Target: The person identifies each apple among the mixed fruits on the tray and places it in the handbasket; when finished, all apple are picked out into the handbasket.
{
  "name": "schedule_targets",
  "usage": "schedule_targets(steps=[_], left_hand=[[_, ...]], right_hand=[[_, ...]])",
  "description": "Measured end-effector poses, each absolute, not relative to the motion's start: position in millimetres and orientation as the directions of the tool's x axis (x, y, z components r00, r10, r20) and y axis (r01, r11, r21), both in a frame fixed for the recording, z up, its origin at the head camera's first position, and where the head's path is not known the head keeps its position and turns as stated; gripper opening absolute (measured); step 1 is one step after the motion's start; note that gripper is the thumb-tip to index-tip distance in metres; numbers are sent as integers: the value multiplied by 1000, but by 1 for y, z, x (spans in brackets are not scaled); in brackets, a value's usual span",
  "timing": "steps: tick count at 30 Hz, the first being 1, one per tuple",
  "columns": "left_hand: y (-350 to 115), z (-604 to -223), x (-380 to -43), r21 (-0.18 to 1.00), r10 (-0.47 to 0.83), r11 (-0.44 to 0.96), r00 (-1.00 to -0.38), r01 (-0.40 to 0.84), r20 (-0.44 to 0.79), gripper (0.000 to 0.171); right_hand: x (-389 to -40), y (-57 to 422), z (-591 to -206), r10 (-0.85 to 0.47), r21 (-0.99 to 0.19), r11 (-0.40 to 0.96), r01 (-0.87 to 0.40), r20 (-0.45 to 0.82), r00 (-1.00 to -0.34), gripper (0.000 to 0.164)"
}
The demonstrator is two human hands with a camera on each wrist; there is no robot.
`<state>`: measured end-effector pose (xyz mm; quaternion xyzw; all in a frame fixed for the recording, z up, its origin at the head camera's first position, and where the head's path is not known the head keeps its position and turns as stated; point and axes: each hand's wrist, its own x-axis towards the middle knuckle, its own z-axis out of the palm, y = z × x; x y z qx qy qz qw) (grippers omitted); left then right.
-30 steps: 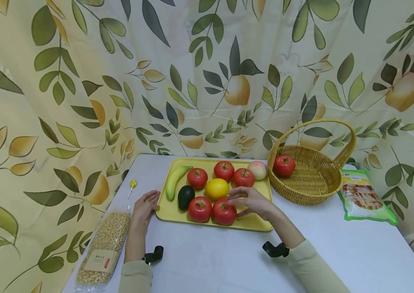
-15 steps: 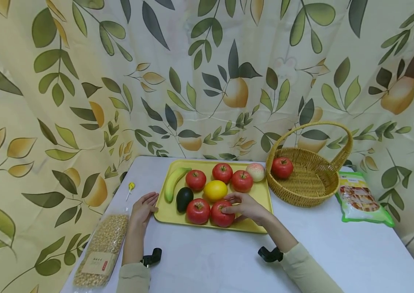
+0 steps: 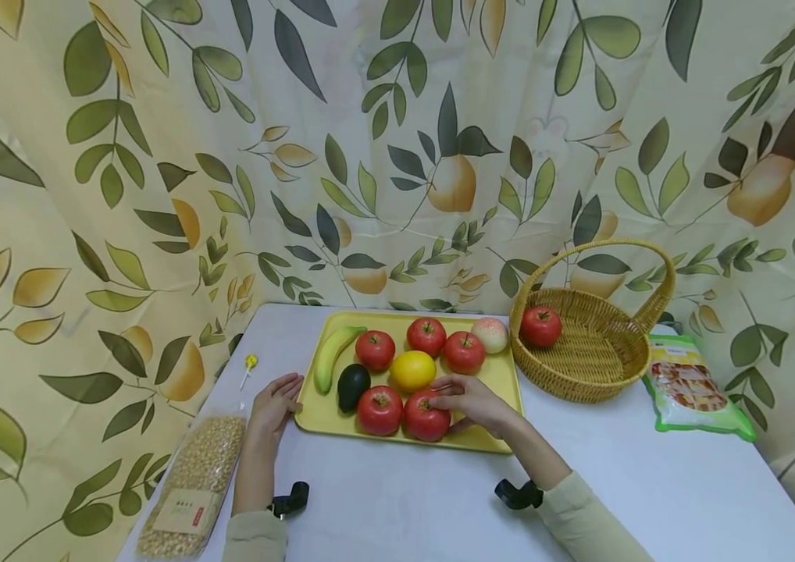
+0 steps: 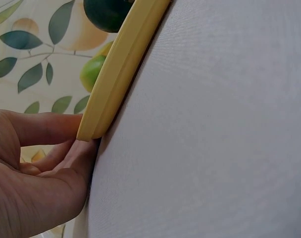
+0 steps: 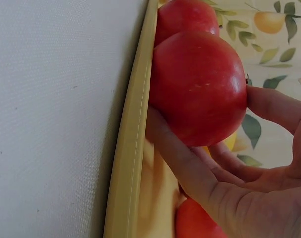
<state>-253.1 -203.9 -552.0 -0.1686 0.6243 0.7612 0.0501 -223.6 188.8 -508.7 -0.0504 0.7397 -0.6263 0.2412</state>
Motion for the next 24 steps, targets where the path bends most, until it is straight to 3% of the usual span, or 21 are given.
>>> schedule_targets(steps=[24], left_hand=[[-204,-552,-253,941,-135,-215,-947,-260,-293,75]], right_hand=[[-222,188,-508,-356,-953,203,224,-285,-890,57]])
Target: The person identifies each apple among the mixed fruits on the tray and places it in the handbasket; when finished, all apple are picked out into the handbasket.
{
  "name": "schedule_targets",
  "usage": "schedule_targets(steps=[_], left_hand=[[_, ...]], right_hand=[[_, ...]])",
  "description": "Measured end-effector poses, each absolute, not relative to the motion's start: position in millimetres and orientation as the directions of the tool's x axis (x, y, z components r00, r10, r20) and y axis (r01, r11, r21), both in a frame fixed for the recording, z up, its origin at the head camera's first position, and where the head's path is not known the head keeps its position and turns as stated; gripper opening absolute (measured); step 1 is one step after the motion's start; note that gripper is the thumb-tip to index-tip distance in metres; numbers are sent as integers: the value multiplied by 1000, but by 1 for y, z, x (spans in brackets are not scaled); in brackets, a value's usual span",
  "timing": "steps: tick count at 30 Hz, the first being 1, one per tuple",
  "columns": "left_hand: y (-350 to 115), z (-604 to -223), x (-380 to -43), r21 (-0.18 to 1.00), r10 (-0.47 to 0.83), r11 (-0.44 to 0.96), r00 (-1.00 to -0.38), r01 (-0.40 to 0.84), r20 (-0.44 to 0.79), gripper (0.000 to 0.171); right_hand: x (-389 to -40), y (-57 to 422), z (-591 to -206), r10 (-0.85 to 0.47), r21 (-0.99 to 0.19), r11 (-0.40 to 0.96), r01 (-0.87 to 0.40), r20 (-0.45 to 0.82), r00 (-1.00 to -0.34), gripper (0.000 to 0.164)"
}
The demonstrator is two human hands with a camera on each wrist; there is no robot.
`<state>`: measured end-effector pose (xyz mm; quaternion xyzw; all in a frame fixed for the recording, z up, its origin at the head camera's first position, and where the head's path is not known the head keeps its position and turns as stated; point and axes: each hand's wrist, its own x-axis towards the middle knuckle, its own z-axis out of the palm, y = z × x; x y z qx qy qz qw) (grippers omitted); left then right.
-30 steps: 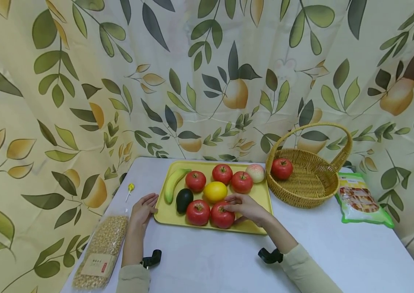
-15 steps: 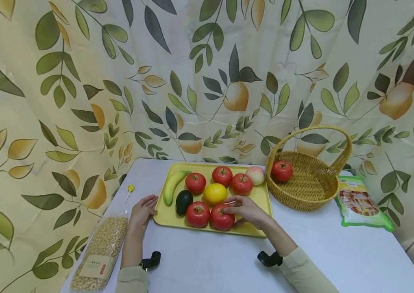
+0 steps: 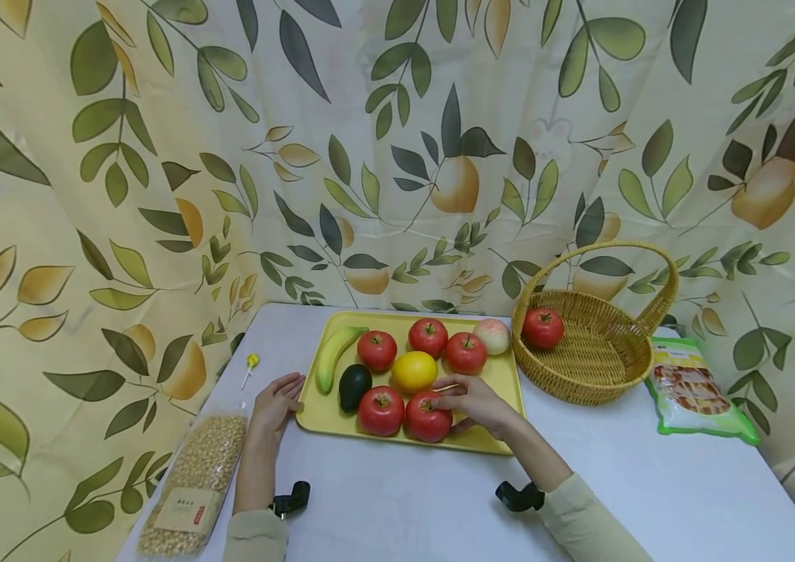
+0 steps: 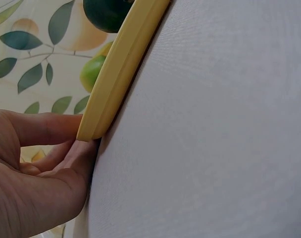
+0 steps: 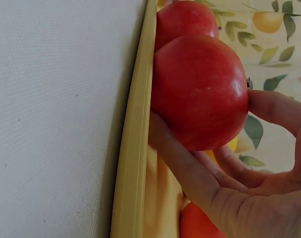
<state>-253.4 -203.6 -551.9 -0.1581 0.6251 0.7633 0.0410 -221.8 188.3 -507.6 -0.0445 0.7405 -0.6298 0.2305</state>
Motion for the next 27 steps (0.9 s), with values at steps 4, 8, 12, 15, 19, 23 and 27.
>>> schedule_targets(steps=[4,8,12,15,19,23,27], left_hand=[[-203,-552,-254,944,-146,-206,-945,-259,-292,74],[-203,-552,-252,943,-145,-201,-944,-264,-295,75],[-203,-549,-251,943,-131,-207,-948,-261,-291,75],[-202,-547,-250,945,-124,-210,-952,-251,-280,76],[-201,-547,-251,945,-128,-213,-952,-248,-279,75],[-200,-546,-251,941,-136,-218,-947,-258,-291,75],[-202,-547,-250,940,-133,-218,-946,-263,-296,75]], right_hand=[[-222,189,-508,-347,-952,202,229,-288,-892,55],[-223,190,-509,-347,-950,206,235,-295,-890,53],[-224,191,-510,-349,-952,203,228,-288,-892,53],[-224,191,-510,-348,-955,199,222,-281,-895,53],[-223,191,-509,-347,-955,197,224,-281,-895,54],[-223,191,-508,-351,-955,193,223,-280,-893,54],[-222,191,-508,-356,-956,190,221,-277,-893,56]])
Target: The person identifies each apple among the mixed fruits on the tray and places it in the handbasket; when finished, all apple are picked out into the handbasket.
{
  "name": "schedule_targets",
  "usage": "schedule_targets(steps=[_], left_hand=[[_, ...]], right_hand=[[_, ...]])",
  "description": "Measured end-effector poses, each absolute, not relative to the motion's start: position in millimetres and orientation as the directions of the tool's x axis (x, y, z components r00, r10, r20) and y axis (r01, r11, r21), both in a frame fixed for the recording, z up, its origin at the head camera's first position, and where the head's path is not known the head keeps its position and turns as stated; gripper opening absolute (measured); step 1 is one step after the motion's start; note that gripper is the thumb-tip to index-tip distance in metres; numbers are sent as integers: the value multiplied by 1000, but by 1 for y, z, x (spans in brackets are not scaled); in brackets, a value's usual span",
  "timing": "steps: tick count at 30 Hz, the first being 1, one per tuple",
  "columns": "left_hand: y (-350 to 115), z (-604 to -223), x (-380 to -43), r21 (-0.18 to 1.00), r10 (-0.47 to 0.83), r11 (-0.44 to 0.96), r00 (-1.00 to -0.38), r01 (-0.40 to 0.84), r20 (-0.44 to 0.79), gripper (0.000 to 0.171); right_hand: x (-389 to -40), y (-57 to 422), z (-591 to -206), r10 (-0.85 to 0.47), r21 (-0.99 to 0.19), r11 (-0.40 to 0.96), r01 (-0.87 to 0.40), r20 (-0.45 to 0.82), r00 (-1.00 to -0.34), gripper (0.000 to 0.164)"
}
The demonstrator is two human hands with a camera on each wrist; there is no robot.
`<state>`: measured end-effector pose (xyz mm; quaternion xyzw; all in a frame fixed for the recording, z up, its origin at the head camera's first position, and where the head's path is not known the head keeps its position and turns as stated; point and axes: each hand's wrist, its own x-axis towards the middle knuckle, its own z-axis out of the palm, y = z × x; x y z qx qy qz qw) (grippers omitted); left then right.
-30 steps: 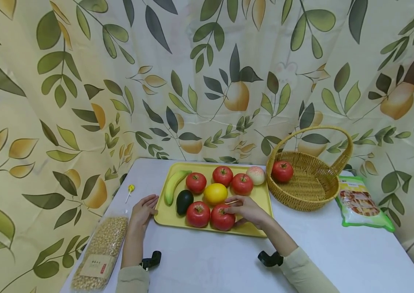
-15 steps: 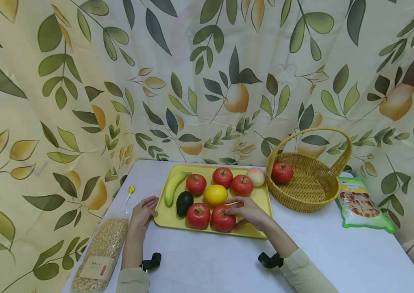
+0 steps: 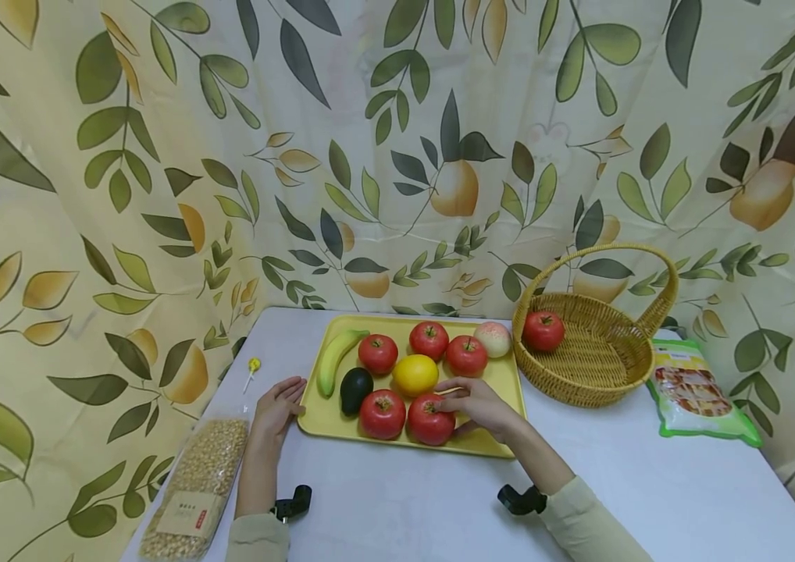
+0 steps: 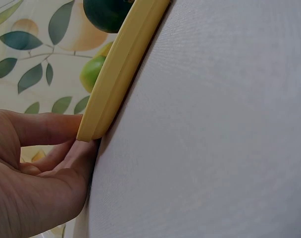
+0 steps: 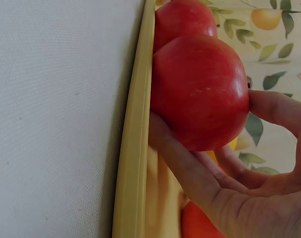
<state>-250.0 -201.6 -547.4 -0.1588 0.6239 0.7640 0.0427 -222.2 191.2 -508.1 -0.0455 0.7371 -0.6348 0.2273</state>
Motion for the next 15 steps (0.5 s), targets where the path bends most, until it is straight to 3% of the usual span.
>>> schedule_targets(steps=[15], left_hand=[[-201,-547,-248,945,-127,-209,-952,-250,-280,74]], right_hand=[[-222,192,-509,-362,-959,178,221,-272,-891,55]])
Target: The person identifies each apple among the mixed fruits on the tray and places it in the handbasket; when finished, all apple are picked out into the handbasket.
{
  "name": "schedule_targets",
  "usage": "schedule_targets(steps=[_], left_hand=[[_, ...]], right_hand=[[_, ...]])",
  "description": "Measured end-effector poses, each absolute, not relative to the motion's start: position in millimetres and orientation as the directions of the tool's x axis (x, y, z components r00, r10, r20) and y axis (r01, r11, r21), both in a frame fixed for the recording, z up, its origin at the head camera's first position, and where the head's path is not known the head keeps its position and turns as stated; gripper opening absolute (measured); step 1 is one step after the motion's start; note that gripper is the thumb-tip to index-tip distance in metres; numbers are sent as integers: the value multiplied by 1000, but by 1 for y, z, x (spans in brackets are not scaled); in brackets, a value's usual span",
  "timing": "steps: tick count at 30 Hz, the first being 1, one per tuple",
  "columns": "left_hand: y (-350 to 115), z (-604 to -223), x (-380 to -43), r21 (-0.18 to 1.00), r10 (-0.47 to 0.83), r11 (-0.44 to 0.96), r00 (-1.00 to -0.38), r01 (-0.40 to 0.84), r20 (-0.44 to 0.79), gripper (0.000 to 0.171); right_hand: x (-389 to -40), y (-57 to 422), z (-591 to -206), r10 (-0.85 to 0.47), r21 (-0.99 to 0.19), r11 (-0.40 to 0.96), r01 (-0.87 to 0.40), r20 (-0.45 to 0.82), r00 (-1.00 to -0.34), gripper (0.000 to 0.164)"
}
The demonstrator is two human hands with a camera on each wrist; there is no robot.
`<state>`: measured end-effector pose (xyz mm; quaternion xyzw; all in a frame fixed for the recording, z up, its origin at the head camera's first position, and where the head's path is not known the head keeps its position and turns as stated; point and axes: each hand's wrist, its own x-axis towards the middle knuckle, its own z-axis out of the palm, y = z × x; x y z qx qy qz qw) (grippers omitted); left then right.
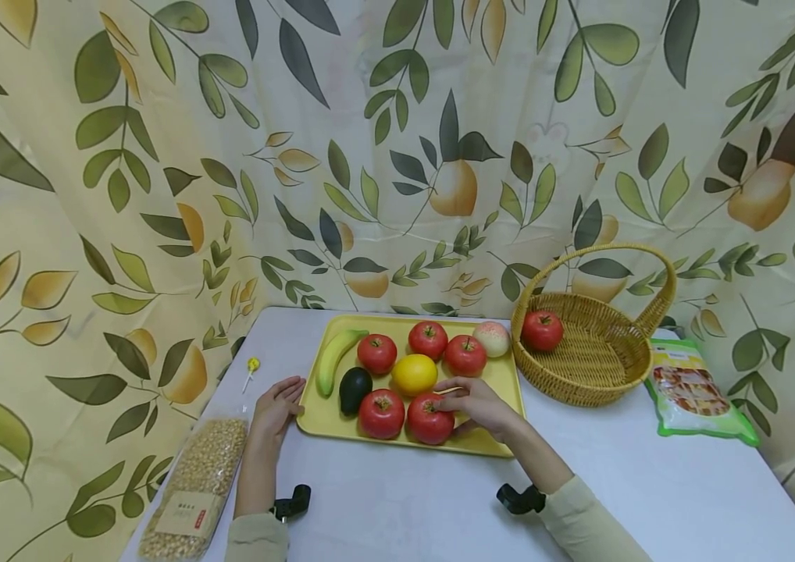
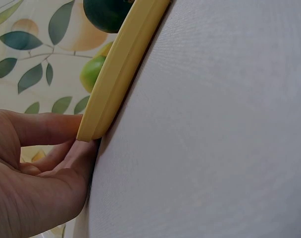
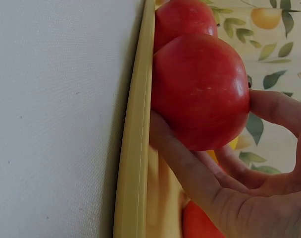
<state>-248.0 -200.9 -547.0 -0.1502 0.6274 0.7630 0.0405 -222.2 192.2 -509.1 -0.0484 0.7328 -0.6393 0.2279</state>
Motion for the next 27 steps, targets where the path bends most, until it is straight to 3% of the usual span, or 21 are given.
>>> schedule_targets(steps=[27], left_hand=[[-200,-552,-250,941,-156,-207,-941,-267,-301,75]], right_hand=[[-222,215,-491,-357,-969,136,208,-244,-902,58]])
